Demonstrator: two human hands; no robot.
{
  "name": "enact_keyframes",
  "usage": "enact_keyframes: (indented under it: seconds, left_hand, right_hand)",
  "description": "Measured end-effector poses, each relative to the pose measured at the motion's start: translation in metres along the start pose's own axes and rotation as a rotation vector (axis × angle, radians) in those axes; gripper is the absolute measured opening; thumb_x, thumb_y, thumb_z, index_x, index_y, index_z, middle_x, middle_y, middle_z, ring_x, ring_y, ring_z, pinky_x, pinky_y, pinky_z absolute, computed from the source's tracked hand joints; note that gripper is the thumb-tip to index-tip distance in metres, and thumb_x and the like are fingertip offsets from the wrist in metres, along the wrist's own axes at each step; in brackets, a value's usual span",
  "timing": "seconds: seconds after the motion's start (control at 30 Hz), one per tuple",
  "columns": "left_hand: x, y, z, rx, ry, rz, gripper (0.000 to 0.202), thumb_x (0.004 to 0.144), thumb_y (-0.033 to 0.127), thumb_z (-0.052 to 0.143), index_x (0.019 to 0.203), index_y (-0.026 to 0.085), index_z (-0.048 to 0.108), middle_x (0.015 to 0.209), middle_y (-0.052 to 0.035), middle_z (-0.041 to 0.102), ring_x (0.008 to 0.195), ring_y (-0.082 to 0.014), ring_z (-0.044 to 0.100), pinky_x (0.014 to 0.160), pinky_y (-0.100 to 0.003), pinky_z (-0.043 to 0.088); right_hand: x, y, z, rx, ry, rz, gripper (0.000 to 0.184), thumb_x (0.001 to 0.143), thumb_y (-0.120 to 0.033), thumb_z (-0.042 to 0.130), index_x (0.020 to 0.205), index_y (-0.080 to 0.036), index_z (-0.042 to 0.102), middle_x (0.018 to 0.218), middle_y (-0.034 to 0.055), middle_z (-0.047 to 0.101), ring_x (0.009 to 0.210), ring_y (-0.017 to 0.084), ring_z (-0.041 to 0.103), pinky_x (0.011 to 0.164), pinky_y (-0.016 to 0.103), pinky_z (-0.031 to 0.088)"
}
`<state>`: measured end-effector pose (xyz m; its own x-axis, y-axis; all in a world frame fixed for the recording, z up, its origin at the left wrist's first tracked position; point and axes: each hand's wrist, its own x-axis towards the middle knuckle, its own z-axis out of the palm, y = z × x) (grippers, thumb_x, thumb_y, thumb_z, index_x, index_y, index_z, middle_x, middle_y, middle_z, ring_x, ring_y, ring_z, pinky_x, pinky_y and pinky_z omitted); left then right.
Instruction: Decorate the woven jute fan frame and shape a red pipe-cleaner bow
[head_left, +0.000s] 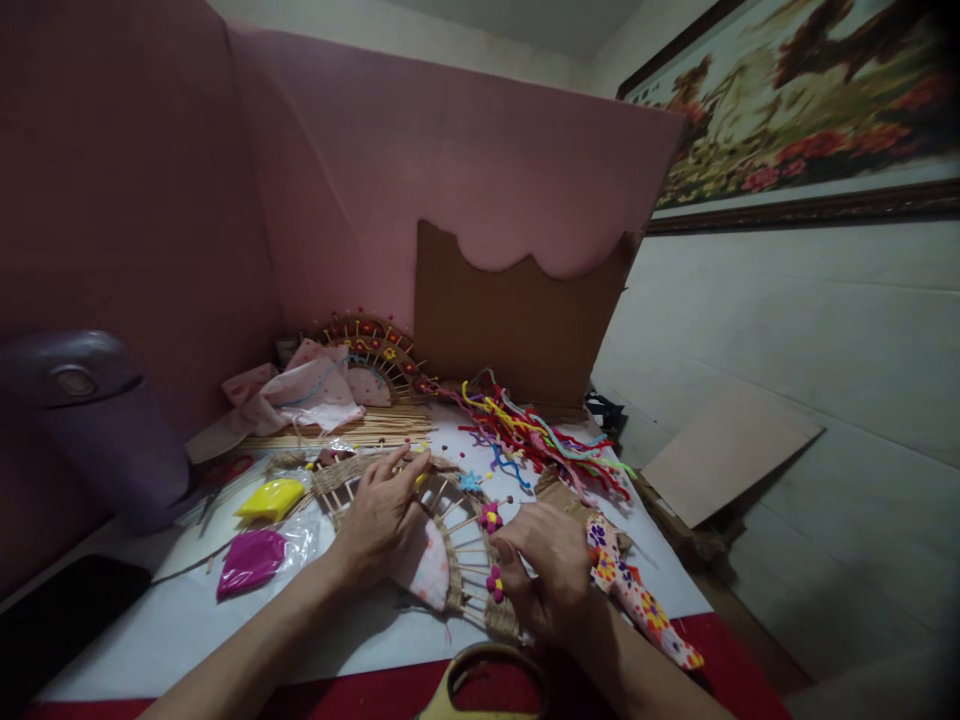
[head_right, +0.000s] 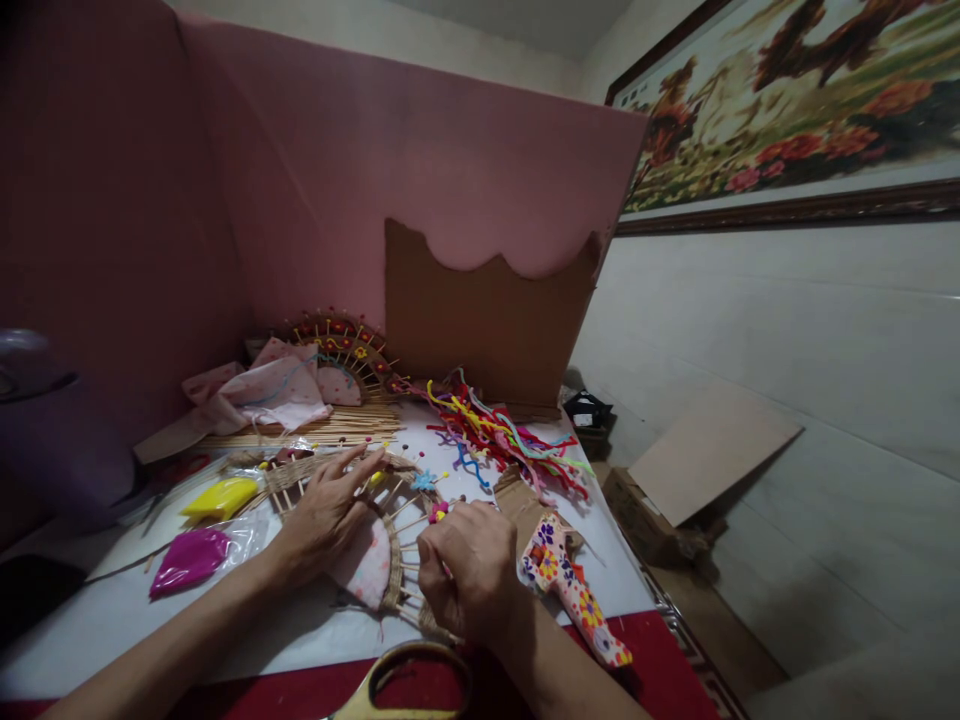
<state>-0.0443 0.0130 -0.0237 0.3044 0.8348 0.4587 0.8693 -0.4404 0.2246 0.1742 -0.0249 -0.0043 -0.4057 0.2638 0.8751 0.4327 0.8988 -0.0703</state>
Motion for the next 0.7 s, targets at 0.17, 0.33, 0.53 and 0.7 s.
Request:
enact_keyframes:
  seconds: [0.17,0.33,0.53,0.7]
  left_hand:
    - [-0.0005,0.0002,-0.0012,-0.013,0.024,-0.015,0.054,0.078,0.009,0.040,0.132,0.013,0.045,0.131,-0.0111,0.054,0.130,-0.0276,0.035,0.104,-0.049,0.032]
    - [0.0000,0.0007,0.0020,0.014,-0.002,0.003,0.051,0.080,0.012,0.041,0.132,0.011,0.045,0.131,-0.0120,0.053,0.131,-0.0281,0.033,0.105,-0.048,0.030]
    - [-0.0003,-0.0013,0.0021,-0.013,0.030,-0.030,0.055,0.079,0.009,0.040,0.134,0.013,0.041,0.135,-0.0112,0.049,0.132,-0.0253,0.032,0.107,-0.045,0.030]
    - [-0.0008,-0.0005,0.0007,-0.006,0.019,-0.001,0.055,0.079,0.011,0.043,0.134,0.014,0.042,0.137,-0.0108,0.048,0.133,-0.0272,0.030,0.106,-0.046,0.029]
  right_hand:
    - [-0.0016,0.0011,0.0011,-0.005,0.001,0.004,0.013,0.077,-0.005,0.046,0.074,-0.018,0.050,0.057,0.0005,0.049,0.054,0.013,0.042,0.054,0.027,0.030]
    - [0.0006,-0.0019,0.0005,-0.002,0.009,0.012,0.014,0.077,-0.004,0.047,0.073,-0.017,0.050,0.056,0.0007,0.049,0.054,0.013,0.043,0.054,0.028,0.030]
    - [-0.0012,-0.0003,0.0011,-0.008,0.010,0.010,0.014,0.077,-0.005,0.047,0.073,-0.017,0.051,0.056,0.0006,0.049,0.054,0.013,0.042,0.053,0.028,0.030]
    - [-0.0015,0.0002,0.0016,-0.012,0.003,0.016,0.014,0.078,-0.006,0.046,0.073,-0.017,0.051,0.056,0.0002,0.049,0.053,0.013,0.043,0.054,0.027,0.030]
